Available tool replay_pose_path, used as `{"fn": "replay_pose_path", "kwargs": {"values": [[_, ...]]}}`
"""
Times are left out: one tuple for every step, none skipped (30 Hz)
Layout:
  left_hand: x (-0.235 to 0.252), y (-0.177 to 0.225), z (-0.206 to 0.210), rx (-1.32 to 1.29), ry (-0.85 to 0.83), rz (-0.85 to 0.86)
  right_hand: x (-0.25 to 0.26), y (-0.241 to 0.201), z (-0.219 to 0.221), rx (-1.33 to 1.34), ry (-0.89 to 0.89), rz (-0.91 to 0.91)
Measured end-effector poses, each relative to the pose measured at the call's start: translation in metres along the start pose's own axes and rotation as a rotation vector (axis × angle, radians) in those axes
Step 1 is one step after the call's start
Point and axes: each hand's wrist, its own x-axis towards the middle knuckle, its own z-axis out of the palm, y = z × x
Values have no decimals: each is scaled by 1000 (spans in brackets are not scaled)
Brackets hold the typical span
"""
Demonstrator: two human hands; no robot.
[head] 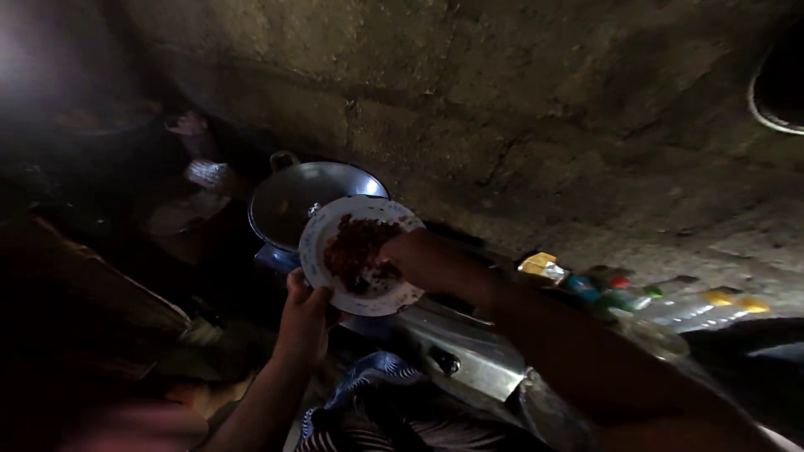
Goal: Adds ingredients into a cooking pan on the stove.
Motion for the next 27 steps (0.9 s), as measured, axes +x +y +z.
{"fn": "replay_pose_path", "kwargs": {"values": [[0,1,-2,1,-6,7,1,-1,0,-10,0,-11],[1,2,-3,4,-14,10,3,-4,4,-32,-7,-17],[1,3,-3,7,-15,9,6,-7,10,-58,-22,-22],[2,3,-4,8,-13,5,9,-11,15,-66,-44,-12],[3,3,-4,8,-12,-2,12,-14,17,-63,-56,-15],[3,3,-4,12,-12,-6,16,-14,18,-56,-61,-19],[4,3,-5,19,-11,-9,19,-11,17,-38,-56,-21],[4,3,-6,30,-8,-11,21,-8,14,-11,-42,-25],[5,4,-8,39,-3,-16,21,-6,8,7,-34,-31],[5,6,-9,44,2,-23,20,-5,2,-2,-41,-41],[5,6,-10,50,6,-26,18,-6,-3,-28,-71,-46],[5,7,-11,52,11,-28,17,-9,-6,-58,-112,-47],[5,8,-12,46,14,-29,16,-10,-4,-79,-137,-51],[6,8,-12,33,18,-30,16,-10,2,-94,-139,-68],[8,8,-13,13,24,-33,18,-10,8,-97,-137,-66],[8,8,-12,0,29,-38,21,-11,12,-94,-130,-51],[9,8,-12,-8,31,-43,23,-11,14,-78,-114,-35],[9,9,-12,-7,32,-49,25,-10,12,-59,-99,-17],[10,10,-12,-2,34,-52,25,-9,8,-40,-81,-12],[10,11,-12,6,33,-51,25,-8,3,-20,-60,-22],[11,13,-13,12,29,-45,25,-8,-1,-11,-57,-32],[12,13,-13,18,22,-36,25,-9,-4,-16,-64,-32],[12,12,-14,23,10,-24,25,-11,-4,-20,-66,-31],[13,12,-14,23,1,-14,26,-13,0,-28,-67,-29],[14,13,-13,22,-3,-13,28,-15,5,-44,-74,-25],[15,13,-12,16,-1,-18,31,-18,10,-57,-90,-19],[15,13,-10,12,5,-29,33,-20,12,-50,-96,-17]]}}
